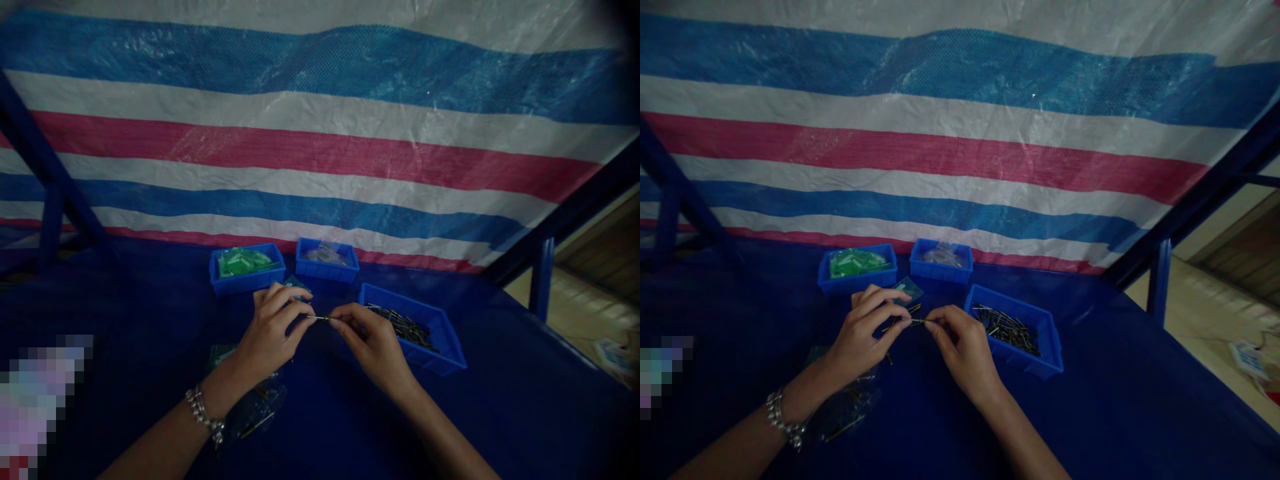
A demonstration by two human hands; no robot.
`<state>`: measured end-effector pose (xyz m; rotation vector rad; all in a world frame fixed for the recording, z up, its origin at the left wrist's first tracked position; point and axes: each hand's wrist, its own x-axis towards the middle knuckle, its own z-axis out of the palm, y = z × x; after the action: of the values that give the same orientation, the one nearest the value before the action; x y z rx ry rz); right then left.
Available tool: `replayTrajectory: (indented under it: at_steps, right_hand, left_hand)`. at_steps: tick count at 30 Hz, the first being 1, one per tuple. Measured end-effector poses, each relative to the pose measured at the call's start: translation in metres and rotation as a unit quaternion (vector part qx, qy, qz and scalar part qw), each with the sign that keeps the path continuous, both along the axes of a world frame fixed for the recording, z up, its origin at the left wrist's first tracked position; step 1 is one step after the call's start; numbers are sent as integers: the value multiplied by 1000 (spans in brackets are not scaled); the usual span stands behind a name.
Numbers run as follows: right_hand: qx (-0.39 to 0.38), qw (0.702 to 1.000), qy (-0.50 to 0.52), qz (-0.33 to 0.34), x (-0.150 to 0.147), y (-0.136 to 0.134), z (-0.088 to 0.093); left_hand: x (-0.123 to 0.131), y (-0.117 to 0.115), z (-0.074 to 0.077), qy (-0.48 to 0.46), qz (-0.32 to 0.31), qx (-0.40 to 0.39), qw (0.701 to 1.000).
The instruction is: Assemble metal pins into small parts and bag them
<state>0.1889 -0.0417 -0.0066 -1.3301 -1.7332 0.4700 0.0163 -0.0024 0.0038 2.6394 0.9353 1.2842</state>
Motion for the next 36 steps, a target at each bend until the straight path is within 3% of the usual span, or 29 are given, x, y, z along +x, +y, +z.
replayTrajectory:
  at_steps: [20, 28, 36]
  right_hand:
    - [31, 999, 38, -15, 1, -2, 4]
    - [105, 974, 65, -192, 28, -1, 15]
    - [128, 930, 18, -345, 42, 1, 20]
  left_hand:
    - [-2, 2, -3, 53, 22, -27, 998]
    - [-8, 17, -14, 124, 124, -65, 982]
    - [-13, 22, -26, 170, 127, -83, 974]
